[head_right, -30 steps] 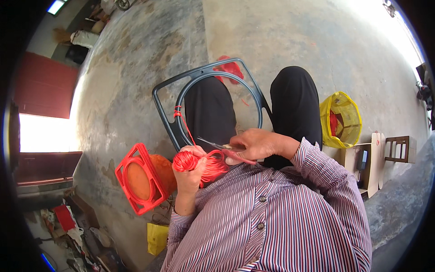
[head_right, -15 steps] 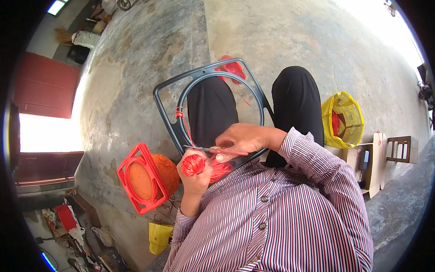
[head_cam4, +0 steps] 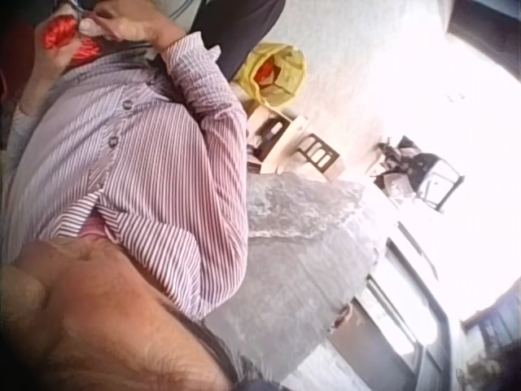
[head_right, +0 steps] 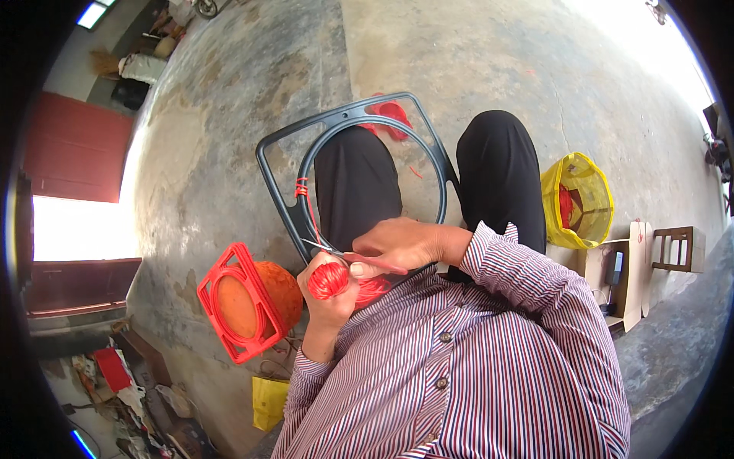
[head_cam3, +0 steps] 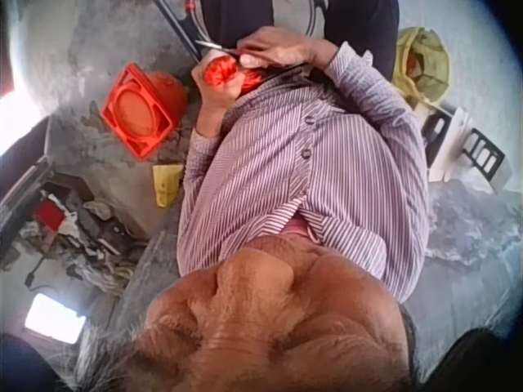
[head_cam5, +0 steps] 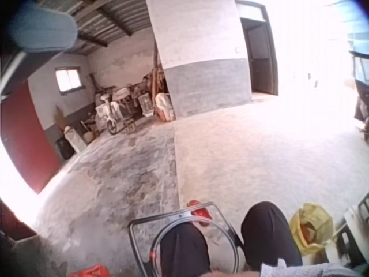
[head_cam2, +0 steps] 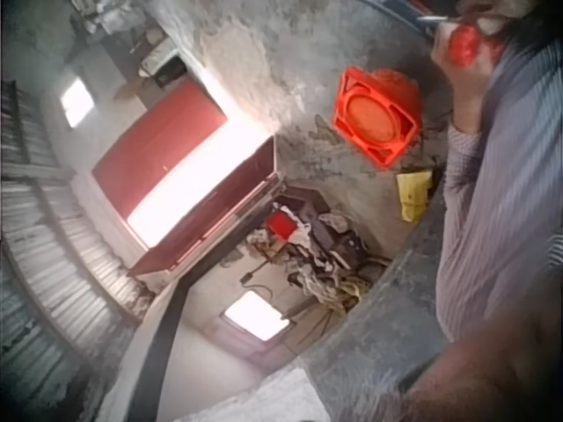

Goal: Wrapping and knotting red decorative string around a plastic furniture frame component.

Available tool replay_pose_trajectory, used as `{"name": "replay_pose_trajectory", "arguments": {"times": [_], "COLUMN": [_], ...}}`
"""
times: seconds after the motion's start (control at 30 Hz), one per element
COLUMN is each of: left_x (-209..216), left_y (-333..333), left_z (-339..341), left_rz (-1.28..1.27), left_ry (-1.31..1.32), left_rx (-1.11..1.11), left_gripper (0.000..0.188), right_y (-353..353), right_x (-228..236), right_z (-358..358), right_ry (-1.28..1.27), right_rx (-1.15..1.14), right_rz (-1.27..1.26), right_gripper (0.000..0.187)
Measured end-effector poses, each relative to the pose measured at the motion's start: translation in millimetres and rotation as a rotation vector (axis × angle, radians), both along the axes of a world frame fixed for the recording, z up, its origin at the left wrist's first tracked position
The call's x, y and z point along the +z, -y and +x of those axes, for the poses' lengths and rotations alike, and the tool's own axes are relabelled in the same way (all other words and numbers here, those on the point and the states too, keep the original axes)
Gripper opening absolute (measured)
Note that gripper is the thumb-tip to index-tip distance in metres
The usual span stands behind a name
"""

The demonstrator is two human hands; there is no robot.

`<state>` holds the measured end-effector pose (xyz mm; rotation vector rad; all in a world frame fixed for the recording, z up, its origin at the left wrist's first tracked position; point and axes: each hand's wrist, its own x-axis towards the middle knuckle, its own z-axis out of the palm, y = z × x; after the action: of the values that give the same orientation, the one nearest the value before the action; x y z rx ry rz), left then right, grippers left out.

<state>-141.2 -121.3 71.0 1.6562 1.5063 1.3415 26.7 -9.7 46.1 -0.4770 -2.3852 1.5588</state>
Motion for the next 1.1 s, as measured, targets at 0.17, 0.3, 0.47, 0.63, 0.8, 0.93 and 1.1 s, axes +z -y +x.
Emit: {"name": "replay_pose_trajectory", "arguments": {"times": [0.17, 0.3, 0.47, 0.63, 0.8, 0.93, 1.1], "left_x": [-0.9, -20.2, 1.2, 1.1, 6.0, 3.3, 4.8], "left_y": [4.3, 11.3, -1.6, 3.4, 0.7, 4.0, 5.4], "left_z": [14.1, 5.2, 6.6, 2.9, -3.5, -1.9, -9.9], "left_rz": [0.005, -0.17, 0.0, -0.008, -0.057, -0.17, -0.317], "left_ry": [-0.084, 0.186, -0.06, 0.091, 0.11, 0.422, 0.925], "left_rx": [-0.161, -0.114, -0.195, -0.118, -0.181, -0.182, -0.18], "left_gripper": [0.017, 0.02, 0.023, 0.02, 0.021, 0.021, 0.012], "right_y": [-12.5, -20.8, -39.6, -35.3, -0.3, 18.9, 58.0], "right_x": [35.5, 55.9, 44.6, 26.2, -135.3, -244.5, -249.9], "right_z": [-10.7, -6.9, 69.6, 166.1, 271.4, 281.5, 269.1], "right_ry": [-0.104, -0.348, -0.366, -0.038, 0.298, 0.37, 0.314], "right_rx": [-0.051, -0.207, -0.463, -1.078, -1.395, -1.365, -1.394], "right_rz": [-0.46, -0.538, -0.447, -0.302, -0.248, -0.249, -0.319], "right_gripper": [0.058, 0.051, 0.046, 0.041, 0.043, 0.038, 0.037]}}
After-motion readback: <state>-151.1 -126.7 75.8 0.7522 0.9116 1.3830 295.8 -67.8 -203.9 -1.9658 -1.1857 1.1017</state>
